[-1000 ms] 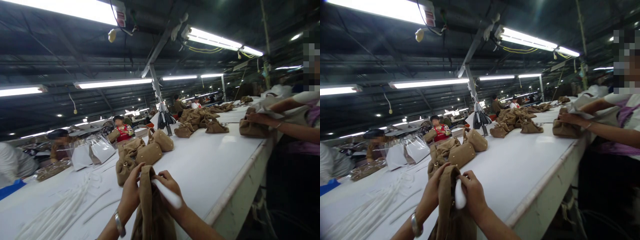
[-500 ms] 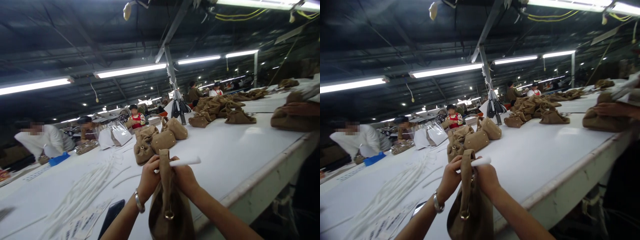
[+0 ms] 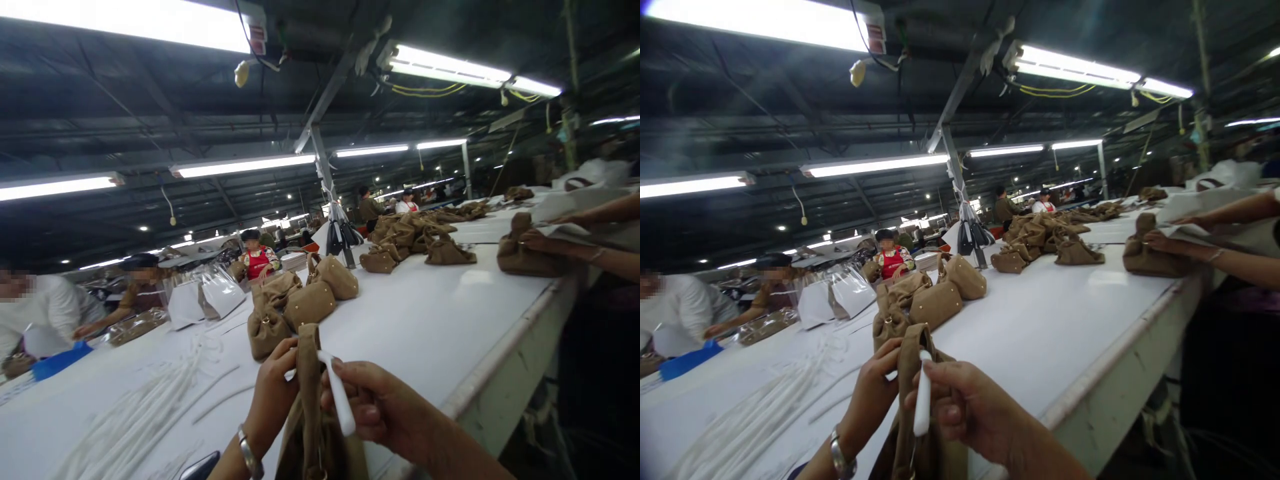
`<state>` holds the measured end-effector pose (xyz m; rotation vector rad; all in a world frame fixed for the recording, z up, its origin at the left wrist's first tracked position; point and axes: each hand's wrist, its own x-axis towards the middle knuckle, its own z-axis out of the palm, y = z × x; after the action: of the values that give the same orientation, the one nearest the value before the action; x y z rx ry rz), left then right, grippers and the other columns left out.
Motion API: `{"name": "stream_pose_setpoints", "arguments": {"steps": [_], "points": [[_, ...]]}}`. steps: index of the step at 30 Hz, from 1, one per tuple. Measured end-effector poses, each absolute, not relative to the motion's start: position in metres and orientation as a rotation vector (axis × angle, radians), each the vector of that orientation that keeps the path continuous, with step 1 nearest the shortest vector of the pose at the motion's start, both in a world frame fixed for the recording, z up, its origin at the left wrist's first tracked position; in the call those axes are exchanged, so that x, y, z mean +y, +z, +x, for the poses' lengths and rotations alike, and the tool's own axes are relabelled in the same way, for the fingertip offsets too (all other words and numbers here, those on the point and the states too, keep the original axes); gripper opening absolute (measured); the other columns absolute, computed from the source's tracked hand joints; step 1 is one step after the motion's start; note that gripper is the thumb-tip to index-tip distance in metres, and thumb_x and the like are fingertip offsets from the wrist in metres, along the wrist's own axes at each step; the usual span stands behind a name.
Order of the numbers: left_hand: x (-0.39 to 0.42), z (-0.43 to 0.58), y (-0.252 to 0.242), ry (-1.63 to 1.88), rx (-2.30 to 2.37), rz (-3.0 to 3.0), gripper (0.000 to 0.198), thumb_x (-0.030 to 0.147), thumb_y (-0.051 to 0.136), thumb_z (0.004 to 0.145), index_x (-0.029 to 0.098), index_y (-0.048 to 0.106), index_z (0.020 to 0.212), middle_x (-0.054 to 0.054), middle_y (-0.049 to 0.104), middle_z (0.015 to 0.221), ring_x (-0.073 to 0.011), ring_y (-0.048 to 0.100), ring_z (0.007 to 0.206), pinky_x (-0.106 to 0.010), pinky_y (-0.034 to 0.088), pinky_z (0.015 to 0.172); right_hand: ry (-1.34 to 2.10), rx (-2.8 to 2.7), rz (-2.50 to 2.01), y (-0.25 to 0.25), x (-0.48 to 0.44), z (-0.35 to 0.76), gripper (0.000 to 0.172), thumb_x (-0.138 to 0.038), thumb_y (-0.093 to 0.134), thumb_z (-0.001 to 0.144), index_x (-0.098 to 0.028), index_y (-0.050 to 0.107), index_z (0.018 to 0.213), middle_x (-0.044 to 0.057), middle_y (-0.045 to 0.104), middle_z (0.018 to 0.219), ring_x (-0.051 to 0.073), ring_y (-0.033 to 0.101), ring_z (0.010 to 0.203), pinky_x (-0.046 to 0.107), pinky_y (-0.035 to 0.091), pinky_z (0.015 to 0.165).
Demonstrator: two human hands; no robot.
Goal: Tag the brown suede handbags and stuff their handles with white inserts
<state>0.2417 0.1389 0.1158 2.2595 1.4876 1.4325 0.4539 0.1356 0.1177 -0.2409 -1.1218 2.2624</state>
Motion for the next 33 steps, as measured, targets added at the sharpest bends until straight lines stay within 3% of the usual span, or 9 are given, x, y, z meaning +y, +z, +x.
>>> {"name": "stream_pose_setpoints", "arguments": {"steps": [3,8,12,15,20,27,33], "points": [[0.132,0.242,0.117,1.457,1.46,1.983,0.022,0.027,0.065,0.082,0.023,0.075,0.1,-0.006,0.071,0.11,-0.0253,0.067,0.1,-0.036,0.056,0.088,2.029,-1.254,-0.276,0.109,0.14,0.45,0.033,-0.045,0.068,0.086,-0.012,0.066,0.087,0.003,0.065,0.077,0.001,0.037,0.045,0.014,0.026,0.041],[0.104,0.25,0.123,1.414,1.31,1.449,0.049,0.054,0.053,0.092,0.02,0.065,0.125,-0.009,0.07,0.118,-0.0261,0.069,0.101,-0.041,0.057,0.09,1.538,-1.518,-0.505,0.092,0.151,0.44,0.041,-0.057,0.065,0.085,-0.016,0.065,0.086,-0.001,0.063,0.07,0.008,0.05,0.05,0.022,0.04,0.05],[0.091,0.257,0.131,1.359,1.258,1.501,0.047,0.047,0.065,0.088,0.021,0.064,0.126,-0.008,0.068,0.124,-0.026,0.065,0.109,-0.039,0.055,0.096,1.215,-1.721,-0.546,0.082,0.154,0.433,0.027,-0.043,0.055,0.093,-0.019,0.066,0.087,-0.003,0.06,0.064,0.014,0.057,0.058,0.025,0.044,0.059],[0.09,0.258,0.134,1.357,1.24,1.508,0.048,0.044,0.068,0.086,0.019,0.064,0.127,-0.009,0.068,0.123,-0.0271,0.065,0.11,-0.041,0.054,0.097,1.127,-1.796,-0.528,0.08,0.154,0.426,0.021,-0.029,0.05,0.093,-0.018,0.067,0.093,0.0,0.066,0.072,0.016,0.061,0.064,0.027,0.048,0.063],[0.09,0.261,0.135,1.358,1.268,1.527,0.05,0.043,0.07,0.085,0.019,0.064,0.128,-0.01,0.067,0.126,-0.0298,0.062,0.116,-0.043,0.051,0.101,1.025,-1.874,-0.532,0.085,0.158,0.413,0.025,-0.016,0.048,0.084,-0.019,0.072,0.09,0.003,0.071,0.084,0.018,0.063,0.073,0.028,0.05,0.068],[0.092,0.254,0.131,1.371,1.403,1.607,0.045,0.043,0.068,0.086,0.021,0.065,0.126,-0.008,0.066,0.129,-0.0301,0.059,0.122,-0.041,0.05,0.103,0.944,-2.015,-0.474,0.086,0.162,0.415,0.032,-0.006,0.048,0.073,-0.021,0.074,0.081,0.002,0.073,0.084,0.02,0.063,0.083,0.029,0.048,0.078],[0.094,0.255,0.135,1.303,1.493,1.631,0.041,0.048,0.063,0.088,0.018,0.07,0.116,-0.008,0.072,0.115,-0.0272,0.064,0.106,-0.037,0.052,0.093,0.977,-2.149,-0.416,0.085,0.17,0.418,0.03,-0.005,0.05,0.07,-0.02,0.074,0.08,0.001,0.074,0.082,0.017,0.064,0.08,0.025,0.048,0.072]]}}
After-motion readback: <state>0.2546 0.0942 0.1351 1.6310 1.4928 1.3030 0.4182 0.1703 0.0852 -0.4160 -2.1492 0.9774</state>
